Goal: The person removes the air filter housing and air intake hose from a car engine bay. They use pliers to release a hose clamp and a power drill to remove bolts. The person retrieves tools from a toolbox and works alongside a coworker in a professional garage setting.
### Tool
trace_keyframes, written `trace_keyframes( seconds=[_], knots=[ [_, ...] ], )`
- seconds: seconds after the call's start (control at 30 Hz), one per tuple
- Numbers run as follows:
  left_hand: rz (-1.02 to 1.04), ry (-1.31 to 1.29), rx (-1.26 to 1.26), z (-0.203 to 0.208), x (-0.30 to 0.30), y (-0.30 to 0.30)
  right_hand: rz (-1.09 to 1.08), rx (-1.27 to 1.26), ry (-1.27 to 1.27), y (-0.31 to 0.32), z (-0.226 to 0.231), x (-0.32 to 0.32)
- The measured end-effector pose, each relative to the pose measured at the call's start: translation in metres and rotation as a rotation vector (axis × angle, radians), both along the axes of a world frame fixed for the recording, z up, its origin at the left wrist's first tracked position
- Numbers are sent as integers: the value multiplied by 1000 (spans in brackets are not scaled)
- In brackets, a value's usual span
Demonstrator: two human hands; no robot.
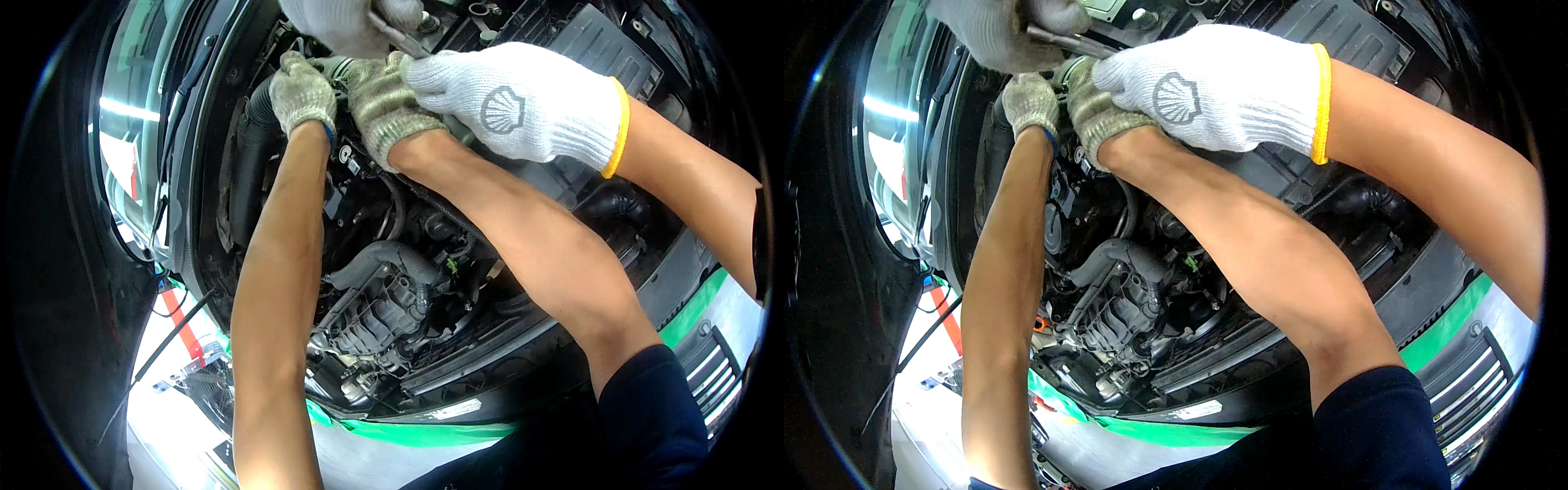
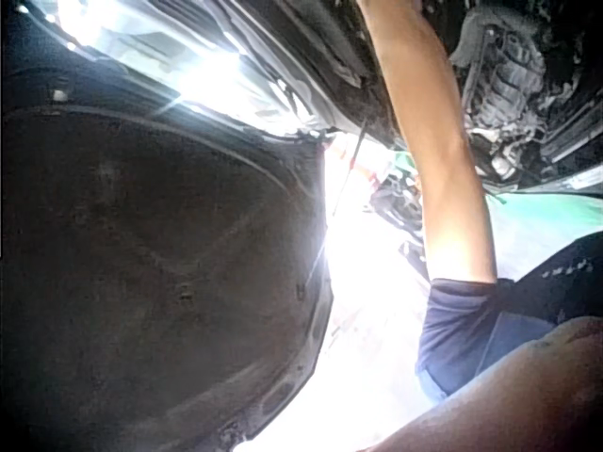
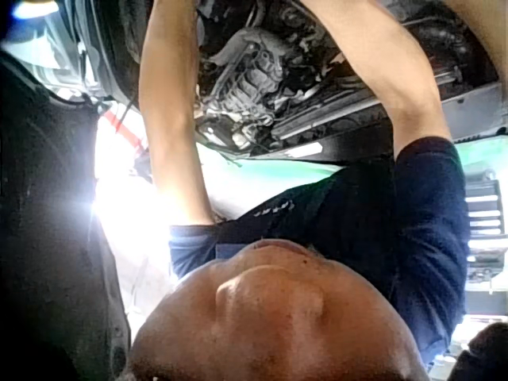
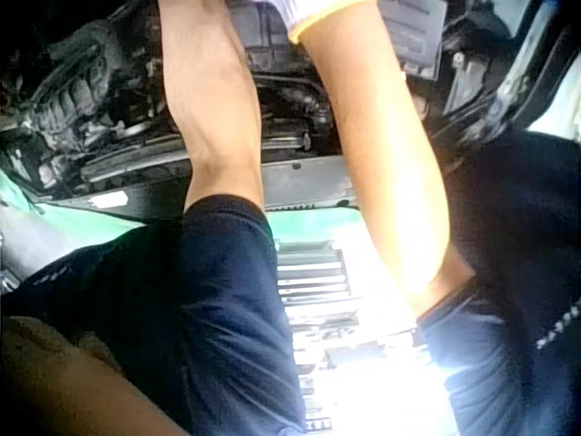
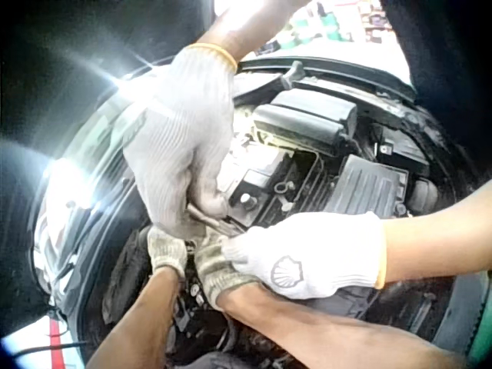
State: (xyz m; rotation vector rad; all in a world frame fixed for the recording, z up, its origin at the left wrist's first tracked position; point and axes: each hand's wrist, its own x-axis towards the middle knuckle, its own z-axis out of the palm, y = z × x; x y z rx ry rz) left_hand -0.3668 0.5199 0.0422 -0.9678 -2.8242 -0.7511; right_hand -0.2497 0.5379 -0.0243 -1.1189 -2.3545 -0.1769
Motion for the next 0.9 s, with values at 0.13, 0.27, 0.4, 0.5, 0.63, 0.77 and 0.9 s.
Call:
trace_keyframes(
  seconds=[0.13,0.27,0.4,0.5,0.63,0.77,0.9],
  knots=[
    [62,-70,70,9,26,8,-46,-167,6,-3,-8,-3],
    [-211,355,-26,-4,25,9,-383,284,-579,-3,-55,-38],
    [-109,139,-83,-20,-17,-2,84,-205,-335,-20,18,11],
    [-90,30,-117,7,5,16,20,-209,-219,7,21,17],
    [-359,-304,-160,35,-22,-11,135,-243,-55,8,17,19],
    [-315,-365,-225,91,16,-24,-107,191,-314,3,12,13],
    [-617,417,-653,108,10,-19,209,-584,25,2,49,30]
  ],
)
